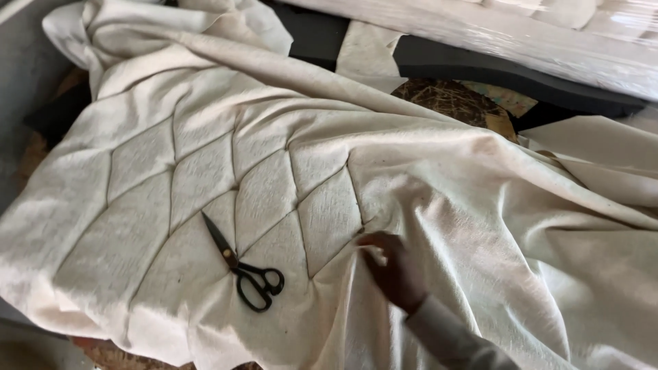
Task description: Tucking fabric into pre-cut slits in foam to create a diamond tufted pattern and trimming the excess fabric with scissors.
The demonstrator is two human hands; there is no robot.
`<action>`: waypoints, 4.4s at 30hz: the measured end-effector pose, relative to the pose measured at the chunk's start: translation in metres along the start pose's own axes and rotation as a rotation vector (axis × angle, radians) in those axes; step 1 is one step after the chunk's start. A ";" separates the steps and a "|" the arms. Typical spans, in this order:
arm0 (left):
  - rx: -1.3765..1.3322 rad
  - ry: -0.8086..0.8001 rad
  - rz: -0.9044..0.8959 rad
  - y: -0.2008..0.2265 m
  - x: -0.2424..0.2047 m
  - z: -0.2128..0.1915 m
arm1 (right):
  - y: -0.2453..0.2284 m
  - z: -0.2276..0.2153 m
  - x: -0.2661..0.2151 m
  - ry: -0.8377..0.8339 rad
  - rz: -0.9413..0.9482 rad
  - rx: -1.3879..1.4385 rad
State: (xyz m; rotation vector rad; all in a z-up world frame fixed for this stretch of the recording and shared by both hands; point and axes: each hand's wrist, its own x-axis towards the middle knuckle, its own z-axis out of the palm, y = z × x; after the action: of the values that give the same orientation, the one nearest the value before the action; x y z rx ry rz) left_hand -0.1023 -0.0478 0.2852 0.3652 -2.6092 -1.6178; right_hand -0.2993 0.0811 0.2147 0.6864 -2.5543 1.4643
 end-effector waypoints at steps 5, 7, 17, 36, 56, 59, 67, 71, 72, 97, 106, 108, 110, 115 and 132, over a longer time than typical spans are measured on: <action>0.197 -0.034 0.220 -0.078 0.082 0.082 | 0.086 -0.011 -0.032 -0.138 -0.006 -0.388; 0.376 -0.068 0.373 -0.101 0.108 0.101 | 0.093 -0.006 -0.034 -0.012 -0.168 -0.406; 0.298 0.042 0.492 -0.113 0.113 0.093 | 0.057 -0.025 -0.015 -0.034 -0.074 -0.233; 0.176 -0.176 0.444 -0.106 0.090 0.097 | 0.073 -0.068 0.037 -0.333 0.351 -0.142; 0.357 0.099 0.332 -0.078 0.163 0.078 | 0.121 -0.006 0.098 -0.726 -0.606 -0.001; 0.384 0.097 0.320 -0.078 0.164 0.080 | 0.125 -0.013 0.104 -0.773 -0.568 -0.047; 0.641 0.024 0.298 -0.075 0.174 0.088 | 0.103 -0.010 0.119 -0.905 -0.607 -0.216; 0.830 0.132 0.124 -0.064 0.189 0.107 | 0.105 -0.004 0.111 -1.015 -0.553 -0.392; 0.815 0.362 0.073 -0.056 0.192 0.112 | 0.107 -0.004 0.106 -1.064 -0.463 -0.473; 0.799 -0.303 -0.159 -0.067 0.147 0.023 | 0.088 -0.009 0.097 -0.995 -0.139 -0.561; 0.833 -0.408 -0.535 -0.074 0.118 -0.004 | 0.079 -0.011 0.095 -0.937 0.024 -0.483; 0.785 -0.368 -0.614 -0.076 0.115 -0.004 | 0.076 -0.008 0.095 -0.938 0.095 -0.459; 0.793 -0.331 -0.526 -0.085 0.111 0.007 | 0.084 -0.006 0.088 -0.929 -0.011 -0.435; 0.623 0.126 0.155 -0.081 0.158 0.027 | 0.060 -0.028 0.122 -1.098 0.284 -0.372; 0.938 -0.215 -0.162 -0.049 0.264 0.085 | 0.089 -0.049 0.084 -0.535 0.425 -0.067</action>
State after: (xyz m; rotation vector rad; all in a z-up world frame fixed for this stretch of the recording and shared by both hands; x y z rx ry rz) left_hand -0.3645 -0.0535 0.1814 0.4463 -3.4157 -0.3369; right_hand -0.4193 0.1336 0.1967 0.6175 -3.3114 1.4440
